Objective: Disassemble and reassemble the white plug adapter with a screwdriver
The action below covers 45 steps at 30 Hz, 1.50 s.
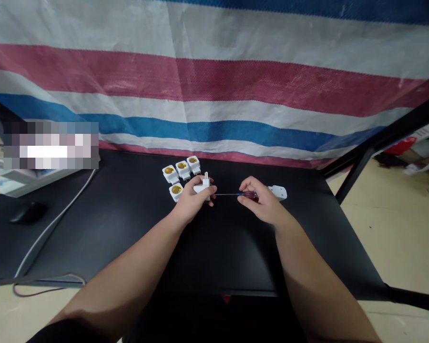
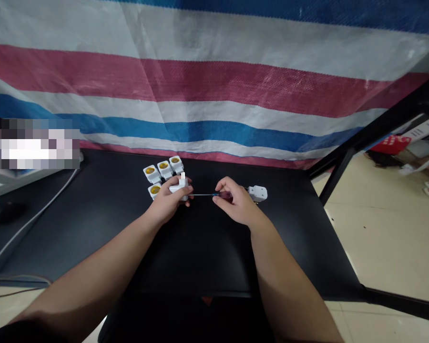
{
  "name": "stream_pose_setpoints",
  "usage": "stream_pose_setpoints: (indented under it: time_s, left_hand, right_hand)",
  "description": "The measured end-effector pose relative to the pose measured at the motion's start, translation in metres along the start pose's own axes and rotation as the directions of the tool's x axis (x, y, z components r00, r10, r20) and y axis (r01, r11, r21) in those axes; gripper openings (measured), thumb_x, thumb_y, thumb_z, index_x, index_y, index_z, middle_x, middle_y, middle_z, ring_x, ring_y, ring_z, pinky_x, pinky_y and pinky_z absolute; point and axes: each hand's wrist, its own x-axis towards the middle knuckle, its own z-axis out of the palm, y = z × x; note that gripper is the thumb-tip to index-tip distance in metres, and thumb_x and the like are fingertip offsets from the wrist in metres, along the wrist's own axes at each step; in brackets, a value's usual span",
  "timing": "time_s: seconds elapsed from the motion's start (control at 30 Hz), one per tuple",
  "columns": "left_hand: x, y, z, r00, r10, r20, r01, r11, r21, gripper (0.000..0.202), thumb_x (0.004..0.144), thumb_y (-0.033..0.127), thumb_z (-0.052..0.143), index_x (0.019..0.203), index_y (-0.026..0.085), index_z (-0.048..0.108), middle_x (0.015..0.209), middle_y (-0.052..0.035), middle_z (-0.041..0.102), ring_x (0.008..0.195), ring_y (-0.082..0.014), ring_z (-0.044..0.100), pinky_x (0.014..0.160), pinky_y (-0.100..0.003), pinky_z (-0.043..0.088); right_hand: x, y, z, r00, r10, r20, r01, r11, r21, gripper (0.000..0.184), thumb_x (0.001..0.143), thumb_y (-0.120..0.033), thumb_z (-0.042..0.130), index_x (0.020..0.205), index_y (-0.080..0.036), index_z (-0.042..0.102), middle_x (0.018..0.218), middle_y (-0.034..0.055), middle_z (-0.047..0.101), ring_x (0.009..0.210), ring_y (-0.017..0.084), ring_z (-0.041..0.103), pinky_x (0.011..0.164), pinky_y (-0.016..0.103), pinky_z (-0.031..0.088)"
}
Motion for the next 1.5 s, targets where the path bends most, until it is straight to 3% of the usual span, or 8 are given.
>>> stream_pose_setpoints:
  time_s: [0.2, 0.27, 0.4, 0.63, 0.8, 1.13, 1.3, 1.5]
  left_hand:
    - [-0.0006, -0.0014, 0.0009, 1.000, 0.012, 0.011, -0.012, 1.000, 0.018, 0.040, 0.074, 0.033, 0.093, 0.104, 0.017, 0.071, 0.087, -0.0014, 0.067, 0.071, -0.0157, 0.070, 0.052, -0.024, 0.057]
    - [-0.0009, -0.0010, 0.0013, 1.000, 0.008, 0.012, -0.008, 1.000, 0.021, 0.040, 0.074, 0.033, 0.092, 0.104, 0.017, 0.070, 0.087, -0.0014, 0.067, 0.071, -0.0156, 0.070, 0.052, -0.024, 0.057]
    - [-0.0010, 0.0021, 0.0021, 1.000, -0.006, -0.013, 0.006, 1.000, 0.007, 0.041, 0.073, 0.033, 0.091, 0.104, 0.017, 0.070, 0.087, -0.0011, 0.067, 0.070, -0.0150, 0.069, 0.051, -0.023, 0.056]
    - [-0.0023, 0.0051, 0.0035, 1.000, 0.001, -0.027, -0.001, 1.000, 0.011, 0.042, 0.071, 0.033, 0.091, 0.103, 0.017, 0.069, 0.087, -0.0011, 0.067, 0.070, -0.0149, 0.069, 0.050, -0.023, 0.055]
    - [-0.0021, 0.0046, 0.0032, 1.000, -0.006, -0.026, 0.006, 1.000, 0.016, 0.042, 0.072, 0.033, 0.091, 0.104, 0.017, 0.069, 0.088, -0.0012, 0.067, 0.070, -0.0149, 0.069, 0.051, -0.024, 0.057]
    - [-0.0002, -0.0026, 0.0003, 1.000, 0.031, 0.002, -0.031, 0.998, 0.054, 0.038, 0.077, 0.035, 0.090, 0.104, 0.017, 0.070, 0.089, -0.0014, 0.066, 0.070, -0.0148, 0.070, 0.050, -0.024, 0.057]
    - [-0.0013, 0.0021, 0.0027, 1.000, -0.003, -0.017, 0.004, 1.000, 0.028, 0.040, 0.073, 0.033, 0.090, 0.104, 0.018, 0.070, 0.089, -0.0016, 0.067, 0.069, -0.0143, 0.069, 0.050, -0.023, 0.056]
    - [-0.0003, 0.0012, 0.0009, 1.000, 0.018, -0.007, -0.018, 0.999, 0.038, 0.037, 0.076, 0.033, 0.089, 0.103, 0.017, 0.069, 0.086, -0.0008, 0.067, 0.068, -0.0142, 0.069, 0.051, -0.023, 0.056]
  right_hand:
    - [0.0030, -0.0035, 0.0001, 0.992, 0.099, -0.075, -0.108, 0.985, -0.132, 0.046, 0.109, -0.057, 0.057, 0.080, -0.022, 0.064, 0.074, 0.0019, 0.065, 0.068, 0.018, 0.058, 0.067, 0.034, 0.041]
    - [0.0030, -0.0042, 0.0004, 0.996, 0.075, -0.047, -0.081, 0.987, -0.135, 0.043, 0.111, -0.055, 0.054, 0.084, -0.023, 0.064, 0.074, 0.0014, 0.064, 0.069, 0.018, 0.058, 0.069, 0.034, 0.042]
    - [-0.0001, -0.0022, -0.0015, 1.000, 0.021, 0.022, -0.020, 0.999, -0.041, 0.021, 0.103, -0.045, 0.071, 0.109, -0.027, 0.063, 0.080, -0.0018, 0.063, 0.071, 0.018, 0.057, 0.070, 0.033, 0.045]
    - [0.0025, -0.0069, 0.0002, 0.995, 0.104, -0.001, -0.103, 0.981, -0.161, 0.047, 0.111, -0.056, 0.054, 0.080, -0.023, 0.065, 0.072, 0.0008, 0.063, 0.067, 0.017, 0.056, 0.067, 0.034, 0.040]
    - [0.0011, -0.0044, 0.0003, 0.999, 0.045, 0.025, -0.043, 0.997, -0.063, 0.023, 0.104, -0.048, 0.068, 0.104, -0.026, 0.063, 0.079, -0.0019, 0.062, 0.071, 0.017, 0.056, 0.069, 0.033, 0.043]
    - [0.0034, -0.0064, -0.0009, 0.994, 0.109, 0.003, -0.108, 0.981, -0.160, 0.045, 0.108, -0.059, 0.058, 0.082, -0.023, 0.064, 0.071, -0.0009, 0.059, 0.067, 0.017, 0.053, 0.066, 0.033, 0.038]
    - [0.0010, -0.0077, -0.0003, 0.995, 0.086, 0.051, -0.081, 0.992, -0.095, 0.026, 0.103, -0.050, 0.069, 0.097, -0.025, 0.065, 0.076, -0.0022, 0.061, 0.068, 0.016, 0.054, 0.066, 0.032, 0.040]
    - [-0.0001, -0.0063, -0.0003, 0.996, 0.076, 0.046, -0.072, 0.995, -0.069, 0.030, 0.102, -0.052, 0.072, 0.092, -0.024, 0.068, 0.070, -0.0031, 0.059, 0.063, 0.015, 0.050, 0.061, 0.031, 0.037]
